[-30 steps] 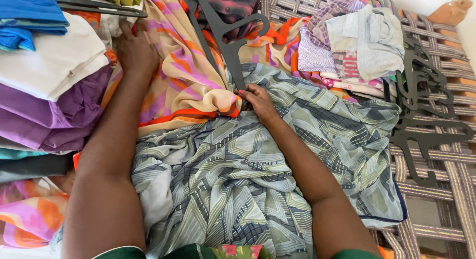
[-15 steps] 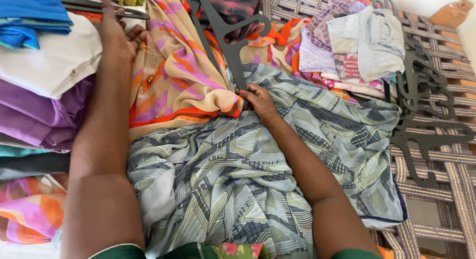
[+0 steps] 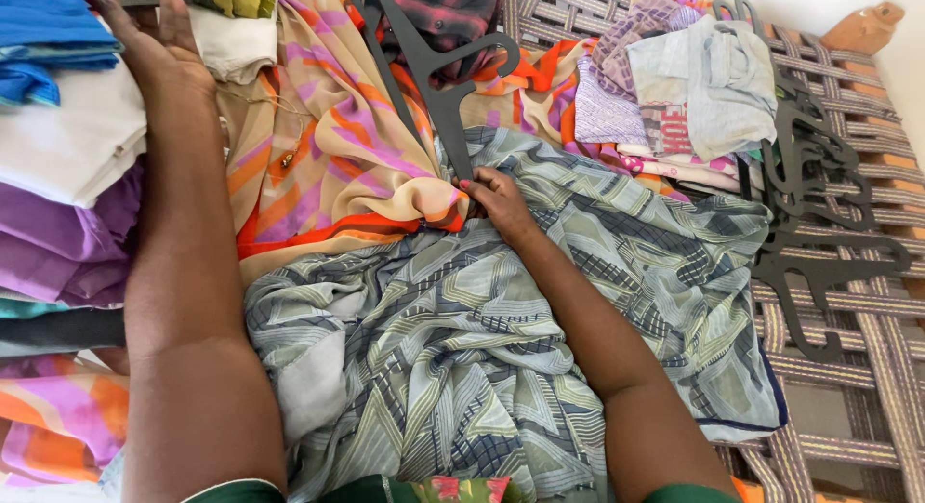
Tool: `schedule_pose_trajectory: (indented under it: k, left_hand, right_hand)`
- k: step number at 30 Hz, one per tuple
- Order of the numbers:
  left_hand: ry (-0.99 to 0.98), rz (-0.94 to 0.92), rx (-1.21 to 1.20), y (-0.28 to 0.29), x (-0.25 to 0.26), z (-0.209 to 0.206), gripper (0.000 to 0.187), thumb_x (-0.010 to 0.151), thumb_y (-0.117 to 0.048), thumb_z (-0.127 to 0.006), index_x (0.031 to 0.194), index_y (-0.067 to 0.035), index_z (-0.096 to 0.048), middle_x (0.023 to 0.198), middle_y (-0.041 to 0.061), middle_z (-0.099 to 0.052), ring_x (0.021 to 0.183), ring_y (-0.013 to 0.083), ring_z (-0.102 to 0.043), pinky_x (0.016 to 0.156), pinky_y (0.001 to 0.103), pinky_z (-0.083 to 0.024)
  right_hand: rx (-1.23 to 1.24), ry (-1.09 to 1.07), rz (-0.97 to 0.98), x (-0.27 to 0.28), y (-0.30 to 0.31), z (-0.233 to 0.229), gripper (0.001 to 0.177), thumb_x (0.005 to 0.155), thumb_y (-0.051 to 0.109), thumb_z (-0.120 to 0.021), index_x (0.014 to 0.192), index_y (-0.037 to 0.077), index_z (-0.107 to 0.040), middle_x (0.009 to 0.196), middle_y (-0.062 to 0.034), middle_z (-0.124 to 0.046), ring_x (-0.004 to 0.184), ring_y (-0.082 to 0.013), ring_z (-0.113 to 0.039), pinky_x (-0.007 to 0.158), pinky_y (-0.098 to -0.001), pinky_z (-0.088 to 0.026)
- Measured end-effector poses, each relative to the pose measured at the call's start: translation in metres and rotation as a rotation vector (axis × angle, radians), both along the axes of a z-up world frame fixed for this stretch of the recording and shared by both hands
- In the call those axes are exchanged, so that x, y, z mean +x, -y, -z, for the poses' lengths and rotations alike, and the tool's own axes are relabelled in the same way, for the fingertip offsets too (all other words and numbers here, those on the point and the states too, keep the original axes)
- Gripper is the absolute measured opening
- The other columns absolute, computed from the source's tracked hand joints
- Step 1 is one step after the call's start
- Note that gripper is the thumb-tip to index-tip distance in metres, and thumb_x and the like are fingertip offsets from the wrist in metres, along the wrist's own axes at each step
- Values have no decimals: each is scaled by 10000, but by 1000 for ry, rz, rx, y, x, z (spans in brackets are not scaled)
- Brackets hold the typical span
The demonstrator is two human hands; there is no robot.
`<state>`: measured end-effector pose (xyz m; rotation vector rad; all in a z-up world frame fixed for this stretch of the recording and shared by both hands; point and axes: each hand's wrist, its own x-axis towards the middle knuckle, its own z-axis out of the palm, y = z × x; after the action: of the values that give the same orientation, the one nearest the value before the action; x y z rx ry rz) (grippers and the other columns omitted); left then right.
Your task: The person folds a white t-shirt and places it on a hanger, then folds a plaid shirt and hangs it, and finally folds a yellow top and places it on a hanger. The person works on their lap while seated on a woven mat.
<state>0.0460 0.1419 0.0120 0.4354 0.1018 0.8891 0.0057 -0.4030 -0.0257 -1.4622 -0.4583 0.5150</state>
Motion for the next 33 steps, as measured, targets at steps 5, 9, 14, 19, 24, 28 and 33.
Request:
schedule_pose_trajectory:
  k: [5,9,14,19,24,28,33]
  left_hand:
    - [-252,80,-154,25,21,15,558,857,-219,-791,1319,-47,-528,1195,109,-575,1005,347,-747,840,474,-683]
    - [-579,249,377,75,19,27,483,887,-205,-738,1347,-99,-636,1214,98,-655,880,188,-610,758,366,-580]
    - [-869,-803,1792,120,-24,9,451,855,-143,-743,1270,-45,-597,1193,170,-539,902,373,-656,752,467,-542]
    - [-1015,-559,1688,121,-36,-11,186,961,-84,-707,1140,-53,-670,1189,158,-573,974,405,-657,796,505,-516]
    - [-725,-667,1521,129,-33,-26,158,960,-1,-705,1102,-22,-641,1161,174,-574,1018,402,-645,860,491,-512]
    - [-574,-555,1435,165,-24,-38,183,922,57,-690,1083,-8,-634,1133,176,-571,1005,374,-640,873,446,-530]
    - [-420,-65,1582,228,-33,-52,262,866,70,-640,1104,-28,-688,1082,157,-609,961,331,-661,859,390,-548]
  right_hand:
    - [-21,-100,23,-6,-6,-15,167,991,216,-625,1035,68,-690,821,33,-690,660,-36,-633,593,-204,-511]
    - [-20,-33,20,-6,-3,-11,173,1028,215,-640,974,52,-664,774,19,-649,628,-41,-582,557,-199,-454]
    - [-15,-36,13,-4,-2,-6,173,1023,215,-639,963,54,-651,773,15,-647,630,-43,-590,562,-201,-472]
    - [11,-34,-7,-2,-4,-4,170,1023,207,-633,959,50,-642,789,14,-649,653,-45,-608,590,-209,-506]
    - [-8,-5,-12,-1,-5,-2,145,1015,188,-619,1010,54,-672,844,23,-669,706,-30,-617,632,-202,-516]
    - [-5,-35,-13,-1,-3,-3,165,1029,193,-619,926,65,-616,778,5,-654,637,-52,-612,584,-209,-503]
    - [-1,-31,-14,0,-2,1,165,1023,187,-624,913,65,-615,770,8,-644,633,-52,-605,575,-211,-500]
